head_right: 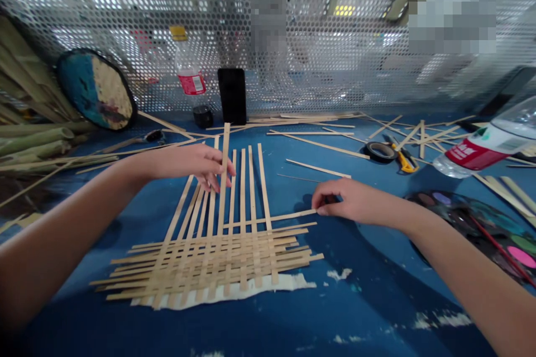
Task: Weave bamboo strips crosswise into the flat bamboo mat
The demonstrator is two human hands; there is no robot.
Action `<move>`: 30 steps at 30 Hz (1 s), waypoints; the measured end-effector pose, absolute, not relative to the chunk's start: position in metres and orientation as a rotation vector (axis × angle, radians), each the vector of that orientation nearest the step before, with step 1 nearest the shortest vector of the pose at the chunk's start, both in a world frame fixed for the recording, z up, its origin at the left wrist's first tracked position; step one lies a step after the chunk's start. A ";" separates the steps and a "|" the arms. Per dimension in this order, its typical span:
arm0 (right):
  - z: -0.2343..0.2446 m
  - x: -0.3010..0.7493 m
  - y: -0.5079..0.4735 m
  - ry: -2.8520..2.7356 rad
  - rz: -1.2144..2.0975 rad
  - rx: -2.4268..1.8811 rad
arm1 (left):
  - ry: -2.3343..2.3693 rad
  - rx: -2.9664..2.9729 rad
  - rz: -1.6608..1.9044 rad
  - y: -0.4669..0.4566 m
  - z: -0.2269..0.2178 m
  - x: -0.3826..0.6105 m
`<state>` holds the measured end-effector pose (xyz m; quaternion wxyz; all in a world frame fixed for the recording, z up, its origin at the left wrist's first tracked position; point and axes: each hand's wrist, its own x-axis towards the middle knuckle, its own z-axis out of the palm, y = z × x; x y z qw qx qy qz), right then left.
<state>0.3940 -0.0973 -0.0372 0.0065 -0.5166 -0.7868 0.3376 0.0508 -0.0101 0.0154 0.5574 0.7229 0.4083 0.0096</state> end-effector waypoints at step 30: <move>-0.051 0.384 -0.102 -2.492 1.004 -1.532 | 0.927 1.678 -0.336 -0.005 -0.001 0.044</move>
